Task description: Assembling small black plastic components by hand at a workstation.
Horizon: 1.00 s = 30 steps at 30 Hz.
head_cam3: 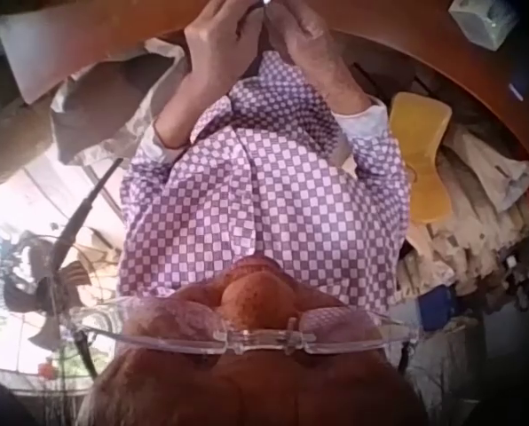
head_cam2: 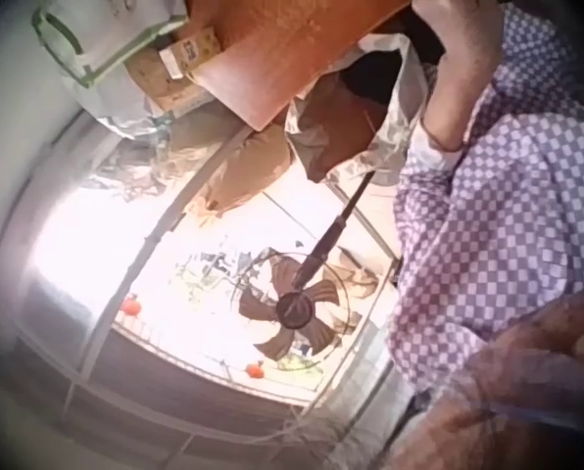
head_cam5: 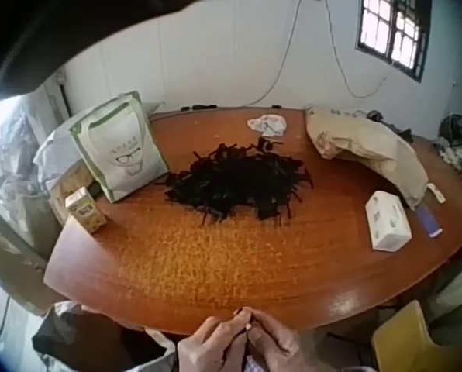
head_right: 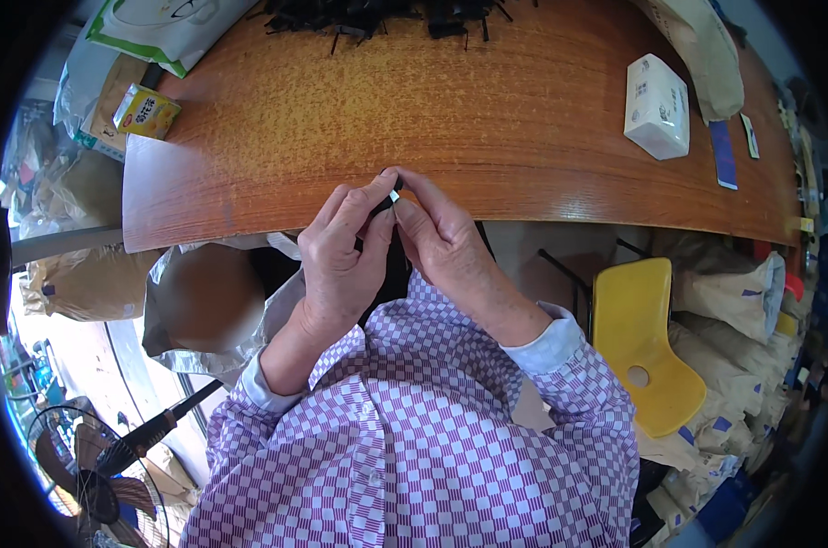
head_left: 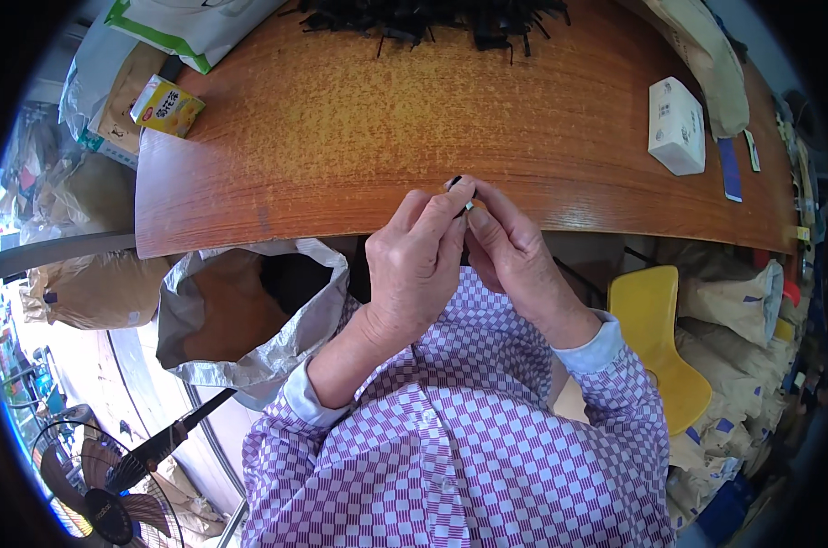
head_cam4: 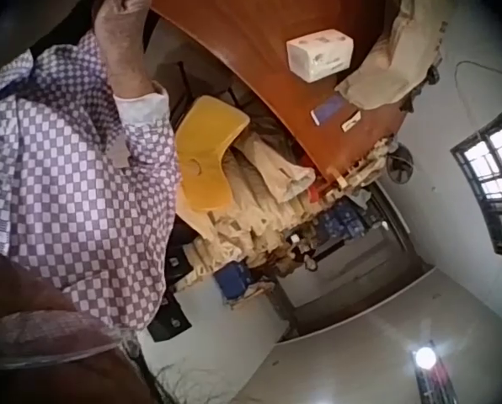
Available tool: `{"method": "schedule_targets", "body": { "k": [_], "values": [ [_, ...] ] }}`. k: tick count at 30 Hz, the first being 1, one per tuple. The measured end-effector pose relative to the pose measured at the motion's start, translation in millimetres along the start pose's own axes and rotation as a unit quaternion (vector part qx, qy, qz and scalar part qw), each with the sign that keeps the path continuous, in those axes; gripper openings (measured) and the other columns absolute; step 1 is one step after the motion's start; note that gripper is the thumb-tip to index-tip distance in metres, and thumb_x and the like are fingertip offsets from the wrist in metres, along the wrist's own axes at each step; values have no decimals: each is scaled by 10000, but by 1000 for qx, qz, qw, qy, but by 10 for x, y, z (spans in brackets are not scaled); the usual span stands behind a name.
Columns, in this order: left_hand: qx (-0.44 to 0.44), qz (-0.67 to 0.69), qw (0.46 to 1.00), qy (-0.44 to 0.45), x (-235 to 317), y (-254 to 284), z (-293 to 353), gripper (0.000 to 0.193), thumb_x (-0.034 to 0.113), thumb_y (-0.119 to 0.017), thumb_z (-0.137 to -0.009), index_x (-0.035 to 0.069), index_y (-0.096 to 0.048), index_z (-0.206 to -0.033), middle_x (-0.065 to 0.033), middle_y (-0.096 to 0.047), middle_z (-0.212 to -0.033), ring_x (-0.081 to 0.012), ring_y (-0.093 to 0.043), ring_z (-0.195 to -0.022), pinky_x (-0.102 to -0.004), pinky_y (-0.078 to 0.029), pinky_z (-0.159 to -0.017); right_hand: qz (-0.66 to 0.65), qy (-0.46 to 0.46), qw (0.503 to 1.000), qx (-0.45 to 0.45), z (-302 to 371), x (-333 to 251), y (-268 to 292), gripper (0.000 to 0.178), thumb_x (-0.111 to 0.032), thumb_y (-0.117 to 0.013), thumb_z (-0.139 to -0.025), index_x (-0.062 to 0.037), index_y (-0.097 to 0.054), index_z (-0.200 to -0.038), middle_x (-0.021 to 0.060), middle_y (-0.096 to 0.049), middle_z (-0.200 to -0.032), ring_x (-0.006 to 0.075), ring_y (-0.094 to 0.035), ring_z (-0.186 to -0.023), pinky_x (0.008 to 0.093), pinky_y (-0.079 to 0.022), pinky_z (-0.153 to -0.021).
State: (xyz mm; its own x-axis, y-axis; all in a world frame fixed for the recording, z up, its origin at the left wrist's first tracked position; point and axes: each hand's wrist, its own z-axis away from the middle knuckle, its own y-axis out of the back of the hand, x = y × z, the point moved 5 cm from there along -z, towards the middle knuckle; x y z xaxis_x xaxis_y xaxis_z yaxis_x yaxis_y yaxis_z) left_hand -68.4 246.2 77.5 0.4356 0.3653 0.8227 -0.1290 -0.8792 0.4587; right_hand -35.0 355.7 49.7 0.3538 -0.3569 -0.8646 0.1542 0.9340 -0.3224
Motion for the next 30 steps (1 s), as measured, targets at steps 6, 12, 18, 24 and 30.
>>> {"method": "schedule_targets", "body": {
  "k": [6, 12, 18, 24, 30],
  "values": [
    [-44, -110, 991, -62, 34, -38, -17, 299, -73, -599, -789, 46, -641, -1060, -63, -615, -806, -116, -590, -639, -252, -475, -549, -91, -108, 985, -95, 73, 59, 156, 385, -265, -431, -990, -132, -404, -1350, -71, -350, -542, 15, -277, -410, 200, -209, -359],
    [-95, 249, 950, 160, -131, -52, -37, 334, 9, -556, -881, 49, -498, -1208, -93, -647, -910, -136, -640, -718, -205, -483, -583, 129, 134, 982, -47, 46, -16, 292, 333, -223, -453, -983, -104, -442, -1294, -37, -500, -684, 2, -345, -471, 160, -257, -407],
    [-90, 488, 818, 290, -180, -102, -18, 355, 91, -509, -935, 97, -432, -1282, -172, -642, -981, -177, -660, -744, -194, -473, -560, -9, 107, 993, -51, 72, -16, 372, 205, -157, -495, -962, -63, -502, -1144, -11, -552, -762, -8, -374, -494, 141, -265, -421],
    [-109, 646, 671, 348, -247, -177, 20, 330, 84, -473, -948, 112, -431, -1275, -207, -613, -1031, -208, -657, -766, -207, -524, -569, -112, 100, 984, -92, -12, -4, 425, 214, -189, -533, -944, -74, -512, -1123, -1, -573, -803, -2, -369, -484, 143, -241, -401],
    [-121, 679, 621, 374, -272, -252, 102, 376, 60, -477, -941, 78, -406, -1309, -183, -602, -1058, -214, -658, -754, -214, -551, -577, -135, 71, 984, -98, -86, 26, 368, 304, -283, -581, -911, -78, -511, -1123, -42, -529, -748, -3, -357, -476, 150, -221, -398]
  ]
}}
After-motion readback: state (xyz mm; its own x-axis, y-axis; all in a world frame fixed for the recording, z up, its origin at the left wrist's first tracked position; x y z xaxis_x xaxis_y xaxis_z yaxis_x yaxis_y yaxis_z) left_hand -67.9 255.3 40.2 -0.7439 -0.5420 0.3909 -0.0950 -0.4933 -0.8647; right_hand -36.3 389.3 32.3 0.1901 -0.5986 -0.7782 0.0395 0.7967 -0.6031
